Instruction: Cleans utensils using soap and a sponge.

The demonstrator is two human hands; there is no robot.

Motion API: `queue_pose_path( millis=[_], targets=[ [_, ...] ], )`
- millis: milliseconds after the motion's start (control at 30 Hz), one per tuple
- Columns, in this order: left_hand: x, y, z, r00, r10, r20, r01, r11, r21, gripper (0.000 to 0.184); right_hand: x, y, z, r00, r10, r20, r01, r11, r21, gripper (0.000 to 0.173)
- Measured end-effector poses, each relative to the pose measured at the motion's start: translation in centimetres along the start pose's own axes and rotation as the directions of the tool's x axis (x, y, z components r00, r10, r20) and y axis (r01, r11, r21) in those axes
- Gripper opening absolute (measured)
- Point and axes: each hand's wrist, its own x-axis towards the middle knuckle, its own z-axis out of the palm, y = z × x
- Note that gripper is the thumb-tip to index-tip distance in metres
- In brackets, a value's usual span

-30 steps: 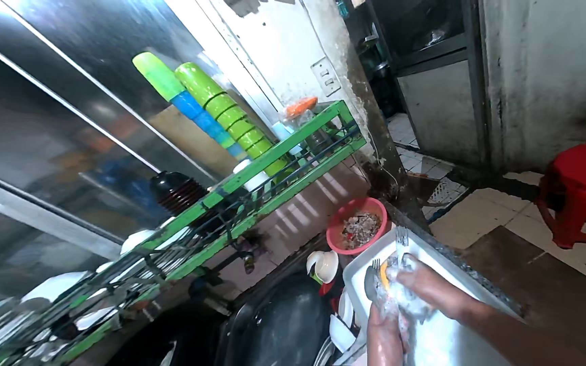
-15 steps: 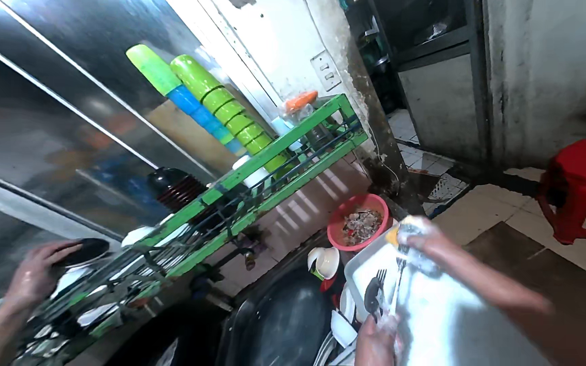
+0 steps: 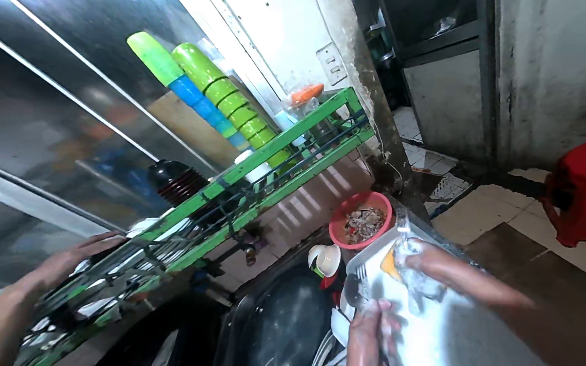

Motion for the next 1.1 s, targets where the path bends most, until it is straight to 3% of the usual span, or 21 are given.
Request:
queue_pose_path(
  millis=[100, 167, 233, 333, 367, 433, 500, 600, 667, 733, 800, 867, 967, 1033, 1100],
  targets=[
    [0.4, 0.1, -0.2, 0.988, 0.079, 0.134, -0.073, 0.996, -0.049, 0.035, -0.9, 0.1, 0.9, 0.951, 0.042, 0.306, 0.035, 0.97, -0.24, 0.05],
    [0.5, 0.0, 0.9, 0.989, 0.056, 0.137, -0.052, 0.998, -0.037, 0.032, -1.6, 0.6, 3.1, 0.886, 0.043, 0.462, 0.118, 0.942, -0.313, 0.054],
    [1.1, 0.0, 1.2, 0.99, 0.014, 0.14, -0.005, 0.998, -0.069, 0.034, -1.9, 1.5, 4.9, 0.839, 0.098, 0.535, 0.159, 0.896, -0.414, 0.056],
    [2.7, 0.0, 0.6, 0.997, 0.023, 0.067, -0.003, 0.96, -0.28, 0.036, -1.1, 4.5, 5.0, 0.756, 0.091, 0.648, 0.272, 0.857, -0.438, 0.057],
    [3.1, 0.3, 0.4, 0.999, 0.018, 0.039, -0.005, 0.945, -0.326, 0.037, -0.9, 5.1, 4.3, 0.765, 0.097, 0.636, 0.273, 0.846, -0.458, 0.059],
    [3.3, 0.6, 0.0, 0.999, -0.006, 0.035, 0.016, 0.951, -0.308, 0.037, -1.3, 4.2, 2.2, 0.855, 0.024, 0.519, 0.213, 0.895, -0.391, 0.053],
    [2.7, 0.7, 0.4, 0.991, -0.074, 0.108, 0.096, 0.971, -0.22, 0.036, -2.4, 1.9, 0.0, 0.948, -0.074, 0.31, 0.133, 0.976, -0.174, 0.059],
    [1.5, 0.5, 1.8, 0.958, -0.179, 0.222, 0.202, 0.976, -0.083, 0.034, -2.8, -0.2, -1.2, 0.981, -0.16, 0.114, 0.146, 0.982, 0.123, 0.065],
    [0.8, 0.5, 2.6, 0.942, -0.205, 0.267, 0.21, 0.978, 0.007, 0.033, -3.1, -1.0, -1.1, 0.985, -0.174, 0.02, 0.172, 0.982, 0.081, 0.064],
    [0.5, 0.7, 3.1, 0.962, -0.172, 0.214, 0.176, 0.984, -0.001, 0.029, -2.7, -0.8, -0.6, 0.984, -0.151, -0.092, 0.156, 0.987, 0.047, 0.062],
    [0.6, 0.9, 3.6, 0.99, -0.106, 0.093, 0.108, 0.994, -0.02, 0.02, -2.2, 0.3, 0.3, 0.983, -0.11, -0.144, 0.13, 0.982, 0.134, 0.066],
    [0.6, 0.9, 4.0, 0.998, -0.065, -0.012, 0.065, 0.997, 0.029, 0.009, -2.2, 1.5, 1.5, 0.991, -0.127, -0.039, 0.131, 0.976, 0.171, 0.068],
    [0.3, 0.1, 3.9, 0.998, -0.047, -0.045, 0.05, 0.995, 0.087, 0.014, -1.6, 1.2, 1.0, 0.984, -0.173, 0.048, 0.177, 0.981, -0.081, 0.065],
    [0.1, -0.6, 3.8, 0.997, -0.072, -0.029, 0.074, 0.995, 0.062, 0.021, -0.8, 1.1, 0.0, 0.972, -0.233, -0.012, 0.214, 0.911, -0.353, 0.059],
    [0.2, -0.8, 3.7, 0.994, -0.108, -0.027, 0.109, 0.994, 0.009, 0.023, 0.4, 1.7, -0.4, 0.93, -0.346, -0.124, 0.252, 0.845, -0.472, 0.051]
  ],
)
